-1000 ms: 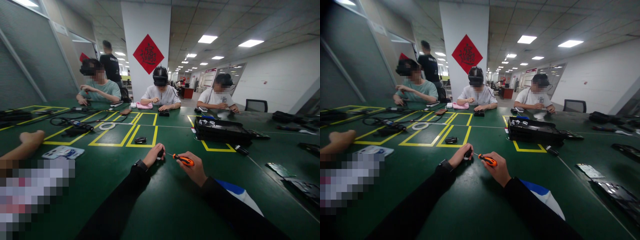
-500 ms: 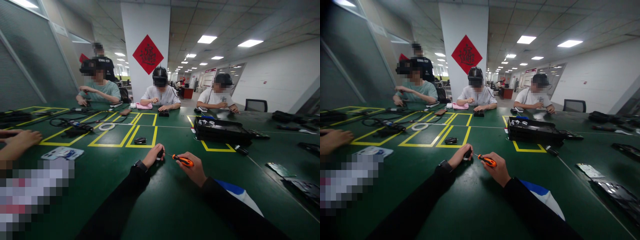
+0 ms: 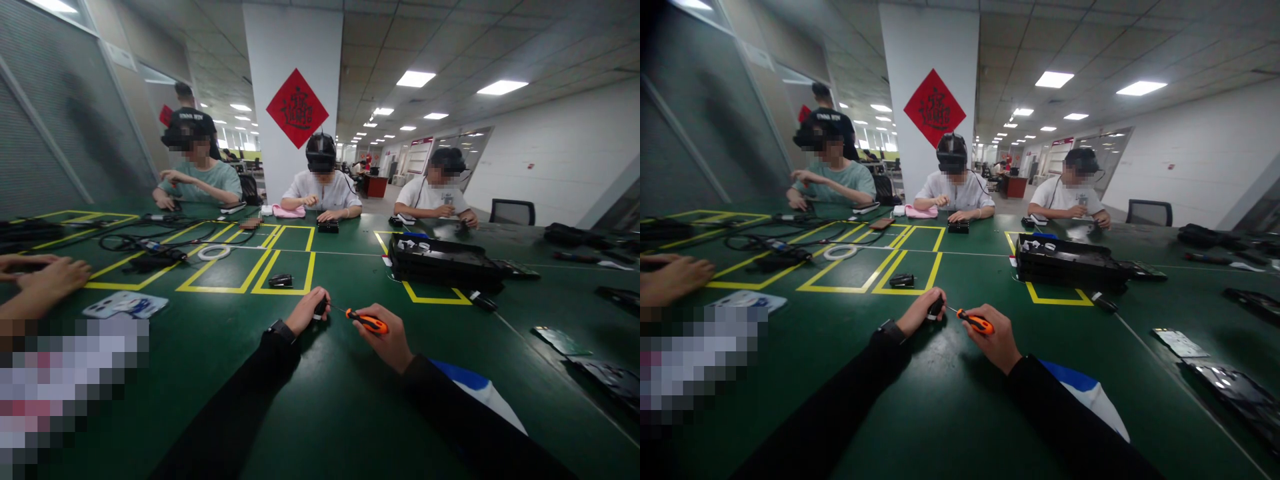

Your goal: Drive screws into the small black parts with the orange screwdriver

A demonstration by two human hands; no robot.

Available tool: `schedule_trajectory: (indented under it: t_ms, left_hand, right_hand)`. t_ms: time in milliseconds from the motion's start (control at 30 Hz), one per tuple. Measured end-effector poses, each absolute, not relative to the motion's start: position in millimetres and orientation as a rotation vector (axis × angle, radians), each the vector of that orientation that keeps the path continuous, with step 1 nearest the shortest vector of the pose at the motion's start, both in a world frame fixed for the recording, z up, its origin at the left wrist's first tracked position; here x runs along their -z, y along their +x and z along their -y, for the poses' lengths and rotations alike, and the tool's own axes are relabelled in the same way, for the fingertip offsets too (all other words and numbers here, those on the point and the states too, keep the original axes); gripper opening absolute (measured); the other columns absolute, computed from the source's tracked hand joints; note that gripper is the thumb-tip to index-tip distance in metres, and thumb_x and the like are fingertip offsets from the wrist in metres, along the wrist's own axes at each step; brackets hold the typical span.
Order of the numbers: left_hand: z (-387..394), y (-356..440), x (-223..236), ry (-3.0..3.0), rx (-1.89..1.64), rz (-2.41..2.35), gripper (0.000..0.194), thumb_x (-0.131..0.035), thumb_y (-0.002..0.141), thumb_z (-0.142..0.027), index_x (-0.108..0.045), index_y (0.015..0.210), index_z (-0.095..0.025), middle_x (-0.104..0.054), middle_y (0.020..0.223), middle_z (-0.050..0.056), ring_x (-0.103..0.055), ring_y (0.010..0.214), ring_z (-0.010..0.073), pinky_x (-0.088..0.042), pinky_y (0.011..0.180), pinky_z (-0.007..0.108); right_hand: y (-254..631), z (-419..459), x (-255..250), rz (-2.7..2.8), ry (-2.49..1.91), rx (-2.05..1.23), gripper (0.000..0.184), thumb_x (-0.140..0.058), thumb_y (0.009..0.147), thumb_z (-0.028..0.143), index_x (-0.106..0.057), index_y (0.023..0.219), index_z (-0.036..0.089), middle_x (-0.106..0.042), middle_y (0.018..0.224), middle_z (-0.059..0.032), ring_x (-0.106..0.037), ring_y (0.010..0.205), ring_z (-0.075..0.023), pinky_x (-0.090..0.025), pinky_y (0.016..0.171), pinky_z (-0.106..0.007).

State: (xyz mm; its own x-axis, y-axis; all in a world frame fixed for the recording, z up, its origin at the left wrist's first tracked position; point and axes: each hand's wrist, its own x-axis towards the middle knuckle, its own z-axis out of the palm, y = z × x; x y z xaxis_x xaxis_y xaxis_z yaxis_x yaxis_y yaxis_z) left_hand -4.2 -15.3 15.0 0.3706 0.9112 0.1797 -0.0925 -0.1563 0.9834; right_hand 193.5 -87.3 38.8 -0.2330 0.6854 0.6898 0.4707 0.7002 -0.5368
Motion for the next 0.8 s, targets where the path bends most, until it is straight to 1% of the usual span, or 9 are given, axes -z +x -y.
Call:
schedule_trajectory:
  t_ms: [233,400,433,500,567,600,700,800]
  left_hand:
    - [14,-4,-11,1.469,-1.07,-0.791,0.035,-0.033,0.082,-0.048,-0.048,0.081,-0.016,-0.054,0.064,-0.001,-0.05,0.048,0.0077,-0.038,0.049,0.02]
    - [12,-4,-10,1.477,-1.103,-0.857,0.037,-0.033,0.081,-0.049,-0.048,0.08,-0.015,-0.052,0.063,-0.001,-0.049,0.048,0.008,-0.038,0.049,0.02]
    - [11,-4,-10,1.481,-1.114,-0.868,0.036,-0.033,0.081,-0.049,-0.048,0.081,-0.016,-0.052,0.063,-0.001,-0.05,0.048,0.0081,-0.038,0.049,0.02]
    - [10,-4,-9,1.502,-1.144,-0.893,0.033,-0.037,0.08,-0.048,-0.047,0.081,-0.016,-0.053,0.066,-0.001,-0.051,0.051,0.0082,-0.039,0.051,0.02]
    - [10,-4,-9,1.543,-1.174,-0.923,0.029,-0.042,0.078,-0.046,-0.047,0.083,-0.017,-0.053,0.069,-0.001,-0.053,0.056,0.0084,-0.039,0.054,0.02]
    - [10,-4,-9,1.566,-1.183,-0.939,0.027,-0.045,0.077,-0.045,-0.047,0.084,-0.018,-0.053,0.071,-0.001,-0.053,0.058,0.0086,-0.039,0.055,0.02]
    - [11,-4,-10,1.615,-1.188,-0.969,0.026,-0.048,0.076,-0.042,-0.048,0.085,-0.019,-0.053,0.073,-0.002,-0.054,0.06,0.0087,-0.04,0.056,0.02]
    - [11,-3,-10,1.617,-1.178,-0.971,0.025,-0.048,0.075,-0.042,-0.048,0.085,-0.018,-0.054,0.072,-0.001,-0.053,0.058,0.0086,-0.04,0.057,0.02]
  right_hand:
    - [194,87,-38,1.868,-0.907,-0.312,0.014,-0.056,0.075,0.023,-0.059,0.088,0.018,-0.06,0.08,-0.0042,-0.057,0.073,-0.0146,-0.045,0.067,-0.027]
    - [192,86,-36,1.837,-0.903,-0.472,0.016,-0.057,0.074,0.023,-0.059,0.088,0.018,-0.061,0.084,-0.0044,-0.058,0.076,-0.0148,-0.046,0.071,-0.028]
    - [193,84,-35,1.815,-0.916,-0.528,0.017,-0.057,0.073,0.024,-0.059,0.089,0.018,-0.061,0.085,-0.0045,-0.058,0.074,-0.0143,-0.047,0.069,-0.027]
    - [194,80,-32,1.747,-0.964,-0.677,0.02,-0.057,0.073,0.026,-0.059,0.092,0.018,-0.061,0.082,-0.0039,-0.057,0.062,-0.0118,-0.048,0.058,-0.025]
    - [197,74,-28,1.662,-1.013,-0.867,0.026,-0.058,0.072,0.028,-0.058,0.095,0.018,-0.06,0.073,-0.0021,-0.052,0.05,-0.009,-0.045,0.045,-0.021]
    - [198,71,-27,1.619,-1.026,-0.961,0.028,-0.058,0.071,0.029,-0.057,0.097,0.018,-0.059,0.07,-0.0012,-0.051,0.047,-0.0083,-0.043,0.041,-0.02]
    - [200,65,-24,1.494,-1.025,-1.161,0.031,-0.052,0.075,0.036,-0.056,0.099,0.017,-0.059,0.068,-0.0015,-0.051,0.046,-0.0082,-0.041,0.039,-0.019]
    - [201,63,-22,1.42,-1.029,-1.211,0.034,-0.044,0.079,0.041,-0.056,0.098,0.015,-0.057,0.063,-0.0012,-0.05,0.044,-0.0084,-0.04,0.037,-0.018]
